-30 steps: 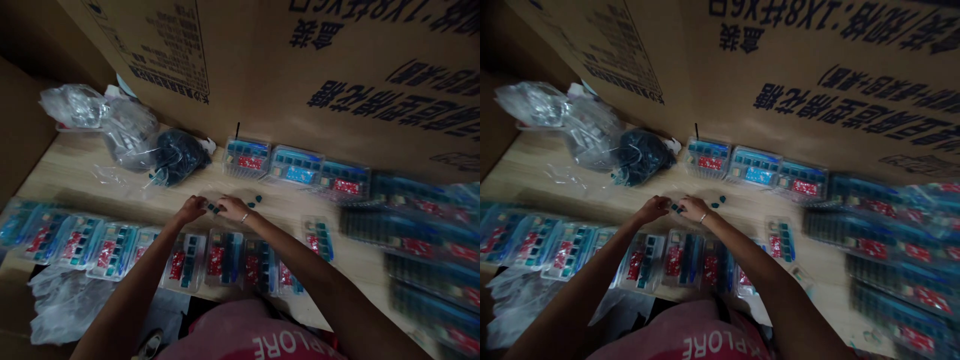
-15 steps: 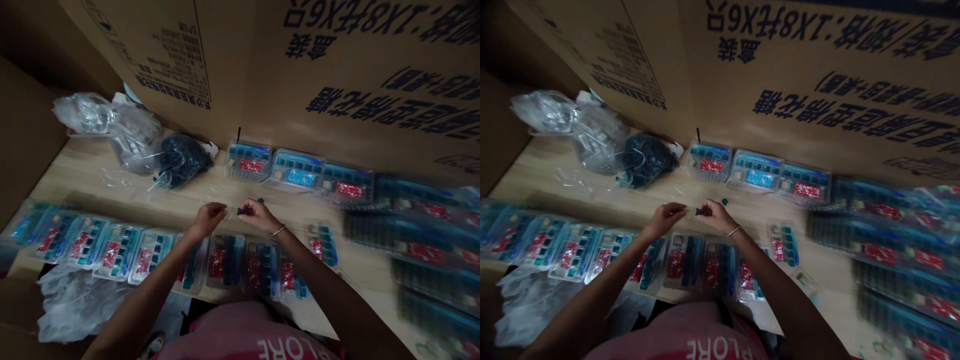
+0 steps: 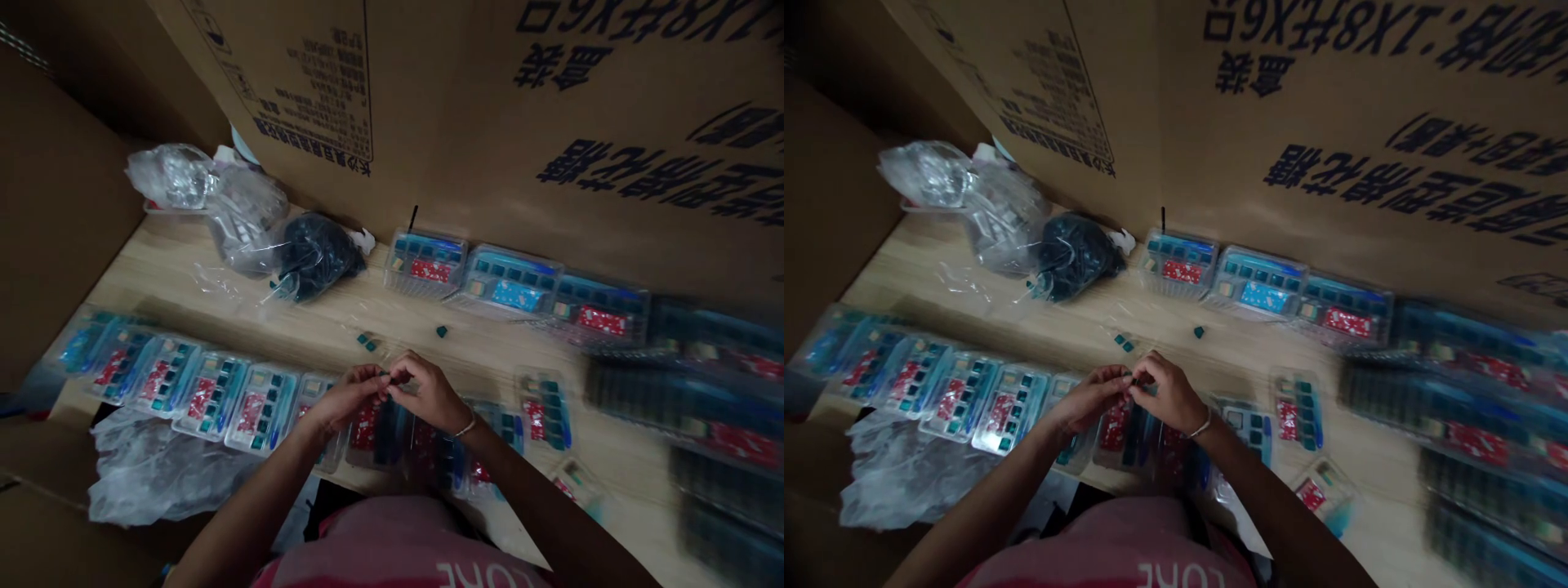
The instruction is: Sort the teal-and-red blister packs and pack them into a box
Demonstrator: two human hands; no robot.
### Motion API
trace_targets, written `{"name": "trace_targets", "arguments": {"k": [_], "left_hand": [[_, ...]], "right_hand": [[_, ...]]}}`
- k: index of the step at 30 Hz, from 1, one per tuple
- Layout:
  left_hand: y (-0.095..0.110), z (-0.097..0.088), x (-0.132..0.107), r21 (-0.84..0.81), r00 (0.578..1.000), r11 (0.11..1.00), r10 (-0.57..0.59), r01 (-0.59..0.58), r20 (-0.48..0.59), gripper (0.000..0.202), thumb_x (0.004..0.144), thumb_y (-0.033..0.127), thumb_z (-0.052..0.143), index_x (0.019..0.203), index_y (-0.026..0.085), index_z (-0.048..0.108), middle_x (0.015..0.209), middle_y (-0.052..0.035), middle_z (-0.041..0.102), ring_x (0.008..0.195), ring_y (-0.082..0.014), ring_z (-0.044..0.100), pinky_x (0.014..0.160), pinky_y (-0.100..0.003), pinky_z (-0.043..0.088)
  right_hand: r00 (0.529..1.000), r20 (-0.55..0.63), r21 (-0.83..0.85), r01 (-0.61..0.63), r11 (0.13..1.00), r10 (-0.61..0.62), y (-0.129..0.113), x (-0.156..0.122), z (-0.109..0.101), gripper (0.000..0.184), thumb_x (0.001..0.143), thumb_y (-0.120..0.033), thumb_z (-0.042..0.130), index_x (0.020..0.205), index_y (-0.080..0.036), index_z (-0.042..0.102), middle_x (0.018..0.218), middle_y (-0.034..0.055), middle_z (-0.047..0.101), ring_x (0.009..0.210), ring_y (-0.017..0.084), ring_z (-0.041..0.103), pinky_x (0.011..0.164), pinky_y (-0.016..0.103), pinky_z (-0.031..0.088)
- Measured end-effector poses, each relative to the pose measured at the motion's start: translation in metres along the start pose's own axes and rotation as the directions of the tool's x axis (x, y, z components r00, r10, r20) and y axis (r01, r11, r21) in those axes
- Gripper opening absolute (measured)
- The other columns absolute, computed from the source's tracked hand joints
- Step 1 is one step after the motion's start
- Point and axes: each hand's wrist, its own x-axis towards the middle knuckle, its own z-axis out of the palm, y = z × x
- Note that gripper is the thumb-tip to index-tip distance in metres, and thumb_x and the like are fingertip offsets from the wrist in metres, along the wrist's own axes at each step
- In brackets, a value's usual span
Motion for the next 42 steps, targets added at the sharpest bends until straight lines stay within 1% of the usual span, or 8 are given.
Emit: {"name": "trace_targets", "arguments": {"k": [4, 9, 16, 21, 26, 31, 34, 42], "left_hand": [[0.012, -0.028, 0.017, 0.478, 0.982, 0.869, 0.176, -0.125, -0.063, 0.029, 0.075, 0.040, 0.064, 0.092, 0.016, 0.066, 0.085, -0.0051, 0.067, 0.076, -0.0144, 0.060, 0.070, -0.025, 0.046], [0.030, -0.074, 0.064, 0.974, 0.913, 0.210, 0.378, 0.079, -0.155, 0.017, 0.071, 0.013, 0.059, 0.083, 0.016, 0.071, 0.092, -0.0092, 0.068, 0.089, -0.0224, 0.062, 0.088, -0.035, 0.047], [0.024, -0.098, 0.085, 0.989, 0.937, 0.147, 0.341, 0.028, -0.077, 0.017, 0.067, 0.016, 0.064, 0.082, 0.019, 0.073, 0.091, -0.0074, 0.069, 0.091, -0.0221, 0.063, 0.089, -0.032, 0.047], [0.029, -0.104, 0.078, 0.986, 0.930, 0.167, 0.364, -0.011, -0.052, 0.018, 0.069, 0.023, 0.063, 0.085, 0.020, 0.072, 0.090, -0.0057, 0.071, 0.085, -0.0199, 0.064, 0.080, -0.029, 0.050], [0.029, -0.083, 0.069, 0.877, 0.855, 0.468, 0.494, -0.109, -0.157, 0.022, 0.073, 0.029, 0.059, 0.087, 0.016, 0.069, 0.078, -0.0049, 0.070, 0.071, -0.0164, 0.062, 0.065, -0.027, 0.049], [0.014, -0.025, 0.064, 0.516, 0.897, 0.794, 0.429, -0.321, -0.102, 0.026, 0.065, 0.030, 0.068, 0.086, 0.015, 0.066, 0.071, -0.0022, 0.067, 0.067, -0.0134, 0.060, 0.064, -0.025, 0.048], [0.005, -0.002, 0.059, 0.278, 0.879, 0.871, 0.455, -0.406, -0.143, 0.029, 0.060, 0.032, 0.073, 0.083, 0.017, 0.063, 0.074, -0.0008, 0.065, 0.068, -0.0121, 0.059, 0.067, -0.025, 0.048], [-0.001, -0.011, 0.027, 0.246, 0.857, 0.883, 0.455, -0.400, -0.240, 0.025, 0.059, 0.033, 0.073, 0.076, 0.019, 0.061, 0.074, -0.0001, 0.065, 0.070, -0.0134, 0.061, 0.073, -0.028, 0.050]], "right_hand": [[1.000, 0.006, -0.098, -0.021, 0.995, 0.022, 0.019, 0.020, -0.001, 0.007, 0.071, -0.014, 0.058, 0.076, -0.019, 0.056, 0.073, -0.0013, 0.058, 0.062, 0.010, 0.055, 0.061, 0.022, 0.045], [0.974, 0.100, -0.303, -0.167, 0.938, 0.205, 0.073, 0.054, 0.013, 0.011, 0.068, -0.007, 0.064, 0.069, -0.016, 0.058, 0.068, -0.0028, 0.058, 0.062, 0.010, 0.054, 0.061, 0.021, 0.041], [0.934, 0.245, -0.550, -0.086, 0.831, 0.259, 0.080, 0.069, 0.036, 0.008, 0.074, -0.014, 0.070, 0.073, -0.015, 0.062, 0.081, 0.0033, 0.061, 0.074, 0.013, 0.055, 0.070, 0.024, 0.040], [0.976, 0.065, -0.603, -0.126, 0.787, 0.206, 0.081, 0.054, -0.008, 0.008, 0.078, -0.015, 0.063, 0.086, -0.018, 0.064, 0.095, 0.0055, 0.058, 0.088, 0.016, 0.055, 0.075, 0.025, 0.042], [0.906, -0.313, -0.496, -0.412, 0.765, 0.286, 0.103, 0.030, -0.059, 0.019, 0.070, -0.002, 0.055, 0.081, -0.015, 0.061, 0.094, 0.0089, 0.059, 0.085, 0.019, 0.056, 0.075, 0.030, 0.044], [0.944, -0.175, -0.036, -0.290, 0.956, 0.280, 0.088, 0.033, -0.030, 0.014, 0.071, -0.023, 0.061, 0.083, -0.018, 0.059, 0.076, 0.0003, 0.063, 0.067, 0.013, 0.058, 0.064, 0.025, 0.048], [0.955, -0.115, 0.261, -0.235, 0.936, 0.272, 0.062, 0.036, -0.006, 0.020, 0.067, -0.029, 0.063, 0.084, -0.019, 0.059, 0.076, 0.0001, 0.064, 0.067, 0.013, 0.059, 0.063, 0.026, 0.048], [0.924, 0.044, 0.460, -0.357, 0.813, 0.381, 0.028, 0.030, 0.012, 0.027, 0.062, -0.031, 0.072, 0.085, -0.020, 0.063, 0.081, 0.0005, 0.067, 0.068, 0.012, 0.060, 0.066, 0.027, 0.051]]}}
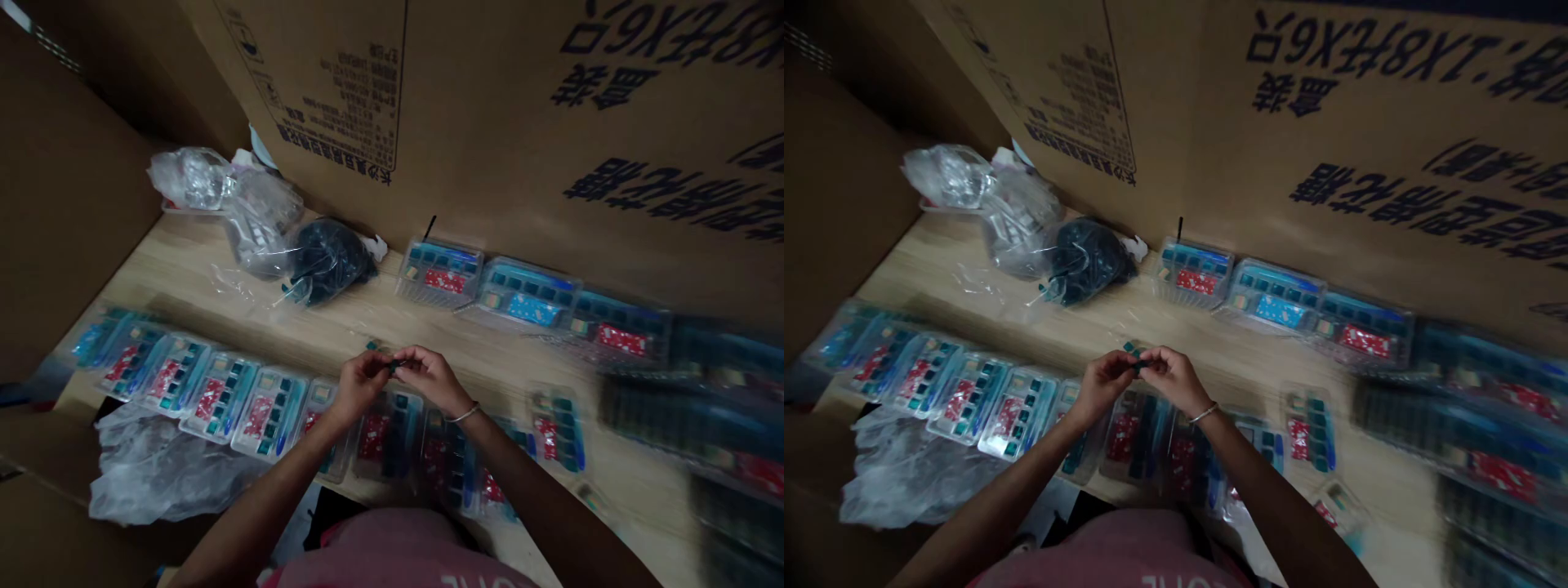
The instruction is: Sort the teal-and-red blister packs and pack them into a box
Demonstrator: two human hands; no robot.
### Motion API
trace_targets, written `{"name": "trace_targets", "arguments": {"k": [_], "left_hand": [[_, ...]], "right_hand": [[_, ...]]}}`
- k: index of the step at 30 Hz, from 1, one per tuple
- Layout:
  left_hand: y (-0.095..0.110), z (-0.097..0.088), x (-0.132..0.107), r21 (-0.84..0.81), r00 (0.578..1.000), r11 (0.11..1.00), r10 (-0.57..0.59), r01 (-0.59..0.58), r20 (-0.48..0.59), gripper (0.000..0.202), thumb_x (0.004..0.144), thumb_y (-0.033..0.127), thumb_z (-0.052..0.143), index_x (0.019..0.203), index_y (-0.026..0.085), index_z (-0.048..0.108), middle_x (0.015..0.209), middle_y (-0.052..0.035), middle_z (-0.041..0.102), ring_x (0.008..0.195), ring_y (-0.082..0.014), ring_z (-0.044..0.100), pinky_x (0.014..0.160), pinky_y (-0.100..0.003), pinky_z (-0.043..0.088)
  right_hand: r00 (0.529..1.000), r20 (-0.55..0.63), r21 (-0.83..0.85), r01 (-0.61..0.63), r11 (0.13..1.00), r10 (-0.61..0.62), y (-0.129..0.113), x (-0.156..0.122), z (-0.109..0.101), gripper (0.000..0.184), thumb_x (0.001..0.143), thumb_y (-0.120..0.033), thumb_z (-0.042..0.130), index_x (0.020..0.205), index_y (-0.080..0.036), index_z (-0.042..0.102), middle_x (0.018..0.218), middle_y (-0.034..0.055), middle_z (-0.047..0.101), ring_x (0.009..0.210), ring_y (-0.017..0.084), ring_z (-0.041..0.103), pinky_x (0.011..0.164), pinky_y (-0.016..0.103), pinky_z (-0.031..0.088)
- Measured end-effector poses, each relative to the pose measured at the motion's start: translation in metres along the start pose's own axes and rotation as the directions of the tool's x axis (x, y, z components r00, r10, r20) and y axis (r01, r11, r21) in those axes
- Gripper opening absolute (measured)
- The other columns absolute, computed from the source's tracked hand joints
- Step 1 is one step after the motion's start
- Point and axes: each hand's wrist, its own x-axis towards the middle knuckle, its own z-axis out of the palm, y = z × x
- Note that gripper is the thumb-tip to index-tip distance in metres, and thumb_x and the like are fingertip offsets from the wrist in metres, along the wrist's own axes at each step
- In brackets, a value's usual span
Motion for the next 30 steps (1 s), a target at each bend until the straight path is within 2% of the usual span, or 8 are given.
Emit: {"name": "trace_targets", "arguments": {"k": [5, 9, 13, 18, 24, 25, 28, 30], "left_hand": [[-0.002, -0.021, -0.004, -0.022, 0.998, 0.999, -0.029, 0.027, -0.059, 0.022, 0.061, 0.033, 0.072, 0.072, 0.018, 0.060, 0.067, 0.0018, 0.062, 0.063, -0.0114, 0.059, 0.068, -0.027, 0.050], [-0.001, -0.052, 0.008, 0.083, 0.972, 0.995, 0.069, -0.051, -0.225, 0.031, 0.061, 0.034, 0.070, 0.085, 0.017, 0.060, 0.069, 0.0027, 0.060, 0.063, -0.0100, 0.057, 0.065, -0.024, 0.048], [0.002, -0.088, 0.015, 0.244, 0.912, 0.969, 0.142, -0.048, -0.385, 0.033, 0.066, 0.037, 0.064, 0.091, 0.017, 0.058, 0.073, 0.0011, 0.060, 0.064, -0.0106, 0.056, 0.065, -0.025, 0.048], [0.005, -0.102, -0.002, 0.388, 0.904, 0.921, 0.187, -0.025, -0.385, 0.026, 0.071, 0.037, 0.058, 0.088, 0.017, 0.059, 0.074, -0.0008, 0.062, 0.067, -0.0131, 0.059, 0.064, -0.026, 0.048], [0.053, -0.133, 0.012, 0.802, 0.559, 0.595, 0.683, -0.054, -0.470, 0.020, 0.082, 0.028, 0.049, 0.084, 0.017, 0.065, 0.086, -0.0058, 0.067, 0.081, -0.0158, 0.061, 0.078, -0.028, 0.049], [0.063, -0.143, 0.024, 0.833, 0.590, 0.554, 0.667, 0.015, -0.454, 0.021, 0.081, 0.024, 0.048, 0.086, 0.015, 0.066, 0.088, -0.0071, 0.068, 0.082, -0.0168, 0.062, 0.079, -0.029, 0.049], [0.086, -0.168, 0.075, 0.916, 0.867, 0.343, 0.367, 0.210, -0.336, 0.030, 0.081, 0.013, 0.044, 0.097, 0.014, 0.070, 0.099, -0.0110, 0.070, 0.092, -0.0198, 0.065, 0.083, -0.028, 0.048], [0.091, -0.172, 0.109, 0.961, 0.953, 0.169, 0.174, 0.220, -0.248, 0.035, 0.081, 0.010, 0.042, 0.103, 0.015, 0.069, 0.107, -0.0126, 0.069, 0.103, -0.0219, 0.062, 0.090, -0.030, 0.045]], "right_hand": [[0.982, 0.164, 0.075, -0.111, 0.991, 0.097, -0.003, 0.014, 0.016, 0.024, 0.064, -0.032, 0.073, 0.077, -0.019, 0.058, 0.065, -0.0043, 0.060, 0.057, 0.010, 0.056, 0.060, 0.025, 0.048], [0.993, 0.117, -0.273, 0.043, 0.961, -0.011, -0.001, 0.059, 0.032, 0.013, 0.068, -0.017, 0.068, 0.074, -0.018, 0.056, 0.066, -0.0039, 0.058, 0.060, 0.010, 0.055, 0.063, 0.025, 0.046], [0.979, 0.123, -0.751, 0.198, 0.630, -0.162, 0.008, 0.106, 0.052, 0.011, 0.072, -0.006, 0.063, 0.075, -0.016, 0.060, 0.084, 0.0031, 0.062, 0.076, 0.013, 0.057, 0.074, 0.026, 0.044], [0.970, 0.226, -0.907, 0.242, 0.344, -0.088, 0.016, 0.121, 0.068, 0.011, 0.082, -0.010, 0.056, 0.087, -0.016, 0.064, 0.099, 0.0095, 0.063, 0.086, 0.017, 0.059, 0.078, 0.026, 0.043], [0.979, 0.191, -0.936, 0.205, 0.287, -0.075, 0.017, 0.114, 0.070, 0.011, 0.082, -0.013, 0.057, 0.091, -0.017, 0.062, 0.100, 0.0082, 0.062, 0.087, 0.017, 0.059, 0.075, 0.025, 0.043], [0.976, 0.194, -0.927, 0.216, 0.307, -0.099, 0.017, 0.112, 0.068, 0.010, 0.081, -0.014, 0.059, 0.090, -0.018, 0.062, 0.099, 0.0075, 0.062, 0.088, 0.017, 0.059, 0.076, 0.025, 0.043], [0.955, 0.201, -0.876, 0.275, 0.397, -0.220, 0.021, 0.105, 0.061, 0.009, 0.081, -0.019, 0.061, 0.090, -0.018, 0.061, 0.096, 0.0066, 0.060, 0.090, 0.017, 0.058, 0.079, 0.026, 0.044], [0.942, 0.175, -0.833, 0.296, 0.468, -0.285, 0.025, 0.099, 0.055, 0.008, 0.081, -0.018, 0.060, 0.089, -0.019, 0.061, 0.094, 0.0059, 0.060, 0.087, 0.016, 0.058, 0.077, 0.026, 0.045]]}}
